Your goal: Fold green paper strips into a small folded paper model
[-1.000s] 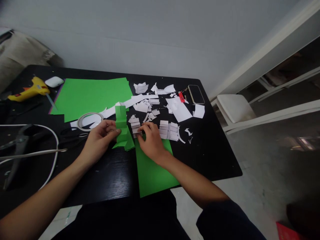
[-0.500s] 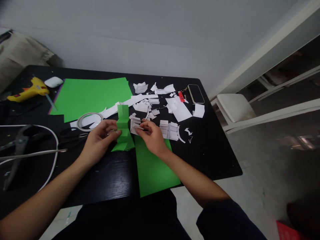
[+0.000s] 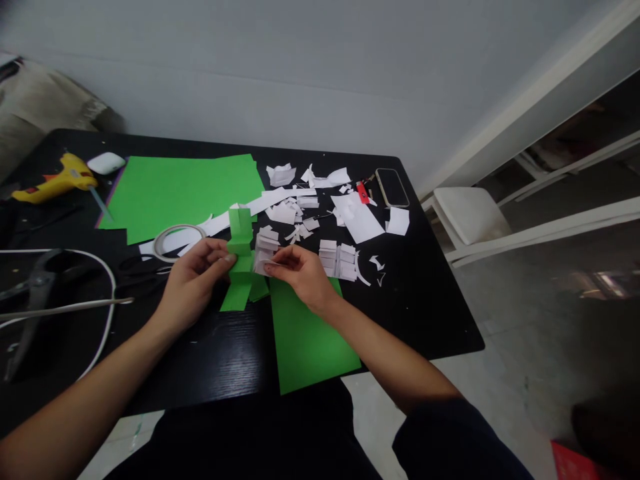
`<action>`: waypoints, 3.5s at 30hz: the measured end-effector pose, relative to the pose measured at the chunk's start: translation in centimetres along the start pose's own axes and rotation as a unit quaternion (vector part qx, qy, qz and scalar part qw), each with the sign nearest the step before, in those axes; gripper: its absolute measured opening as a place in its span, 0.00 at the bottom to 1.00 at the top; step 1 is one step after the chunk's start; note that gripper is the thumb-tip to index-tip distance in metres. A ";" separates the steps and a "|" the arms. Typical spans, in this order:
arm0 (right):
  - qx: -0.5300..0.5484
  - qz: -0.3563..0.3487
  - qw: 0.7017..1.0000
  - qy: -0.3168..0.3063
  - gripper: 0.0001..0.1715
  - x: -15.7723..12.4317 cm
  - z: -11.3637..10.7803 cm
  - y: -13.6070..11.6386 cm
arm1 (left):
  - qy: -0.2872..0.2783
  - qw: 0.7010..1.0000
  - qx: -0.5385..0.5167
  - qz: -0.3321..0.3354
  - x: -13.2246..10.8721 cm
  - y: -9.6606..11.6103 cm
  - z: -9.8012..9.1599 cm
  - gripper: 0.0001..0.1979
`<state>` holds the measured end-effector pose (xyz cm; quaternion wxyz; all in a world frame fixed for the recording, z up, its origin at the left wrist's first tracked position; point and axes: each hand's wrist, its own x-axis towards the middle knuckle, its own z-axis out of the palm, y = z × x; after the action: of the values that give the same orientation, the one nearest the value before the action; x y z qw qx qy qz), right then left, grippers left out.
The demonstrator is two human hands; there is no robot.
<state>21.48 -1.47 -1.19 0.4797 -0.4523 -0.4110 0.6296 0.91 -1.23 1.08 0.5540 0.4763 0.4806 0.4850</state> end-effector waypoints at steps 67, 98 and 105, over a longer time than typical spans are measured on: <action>0.005 -0.025 0.998 -0.052 0.18 -1.4 1.2 -0.9 | -0.059 0.998 -0.005 -0.027 0.1 0.0 0.4 0.13; 0.039 0.026 0.999 -0.027 0.16 -1.4 1.1 -1.3 | -0.085 0.996 0.002 -0.011 -0.7 0.4 0.3 0.13; 0.044 0.023 0.998 -0.027 0.16 -1.4 1.1 -1.4 | -0.087 0.996 -0.006 -0.006 -0.5 0.3 0.4 0.12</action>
<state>20.92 -2.62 0.63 0.4732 -0.4224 -0.3853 0.6702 1.28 -1.77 1.43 0.5998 0.5103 0.4302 0.4413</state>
